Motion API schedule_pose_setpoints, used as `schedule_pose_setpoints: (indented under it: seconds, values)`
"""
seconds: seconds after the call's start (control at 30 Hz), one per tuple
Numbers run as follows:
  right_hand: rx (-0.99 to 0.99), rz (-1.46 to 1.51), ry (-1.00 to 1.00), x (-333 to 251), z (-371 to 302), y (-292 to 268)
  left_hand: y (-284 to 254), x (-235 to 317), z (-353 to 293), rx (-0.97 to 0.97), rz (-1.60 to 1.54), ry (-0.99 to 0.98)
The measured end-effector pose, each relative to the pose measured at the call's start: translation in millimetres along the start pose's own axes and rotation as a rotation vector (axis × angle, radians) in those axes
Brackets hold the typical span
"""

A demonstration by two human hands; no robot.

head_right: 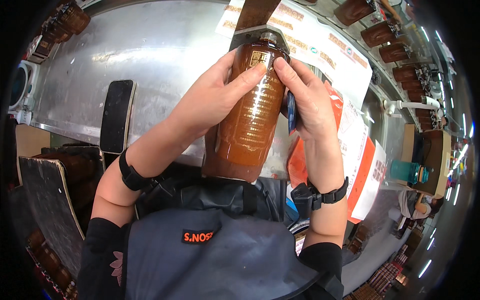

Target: Applying decorative labels and security seals to ceramic bottles on an assembly line.

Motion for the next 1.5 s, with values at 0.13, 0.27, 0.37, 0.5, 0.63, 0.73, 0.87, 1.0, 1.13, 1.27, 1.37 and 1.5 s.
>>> schedule_pose_setpoints:
  seconds: [0.13, 0.27, 0.37, 0.5, 0.63, 0.73, 0.87, 1.0, 1.13, 1.27, 1.37, 1.5]
  values:
    - [0.003, 0.002, -0.005, 0, 0, 2, 0, -2, 1, 0.002, 0.015, 0.006]
    - [0.062, -0.029, -0.024, -5, -3, 6, 0, -3, 1, 0.0, 0.005, 0.005]
    - [0.01, 0.004, -0.002, -5, -5, 1, 1, -3, 1, -0.008, -0.017, 0.013]
    - [-0.098, 0.064, 0.008, 1, -2, -3, -1, -3, 0, -0.031, -0.037, -0.019]
    - [-0.072, 0.036, -0.049, -3, -2, 4, -2, -2, 0, -0.021, -0.027, -0.025]
    - [0.009, 0.044, -0.058, -6, -5, 6, -2, -2, -1, -0.004, -0.027, -0.022]
    - [0.04, 0.009, -0.055, -3, -3, 2, -2, -2, 0, -0.025, -0.061, -0.054]
    - [0.067, 0.01, -0.068, 2, 4, -5, -3, -1, 1, 0.002, -0.072, -0.06]
    - [-0.019, 0.021, -0.141, 0, 3, -1, 1, -2, 0, -0.009, -0.077, -0.099]
    - [-0.084, 0.082, -0.145, 1, 3, 0, 0, -4, 0, -0.029, -0.009, -0.1]
    - [-0.077, 0.082, -0.171, 2, 4, -1, 0, -4, 0, -0.044, 0.013, -0.109]
    - [-0.048, 0.034, -0.195, 3, 5, -3, 1, -4, -1, -0.062, 0.0, -0.121]
Point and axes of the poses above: each hand's wrist, its own z-axis towards the middle knuckle, its own y-axis out of the palm, x = y × z, the point moved 6 cm from there along z, towards the middle knuckle, and after that the axes turned 6 degrees about -z, right-handed, at the moved point
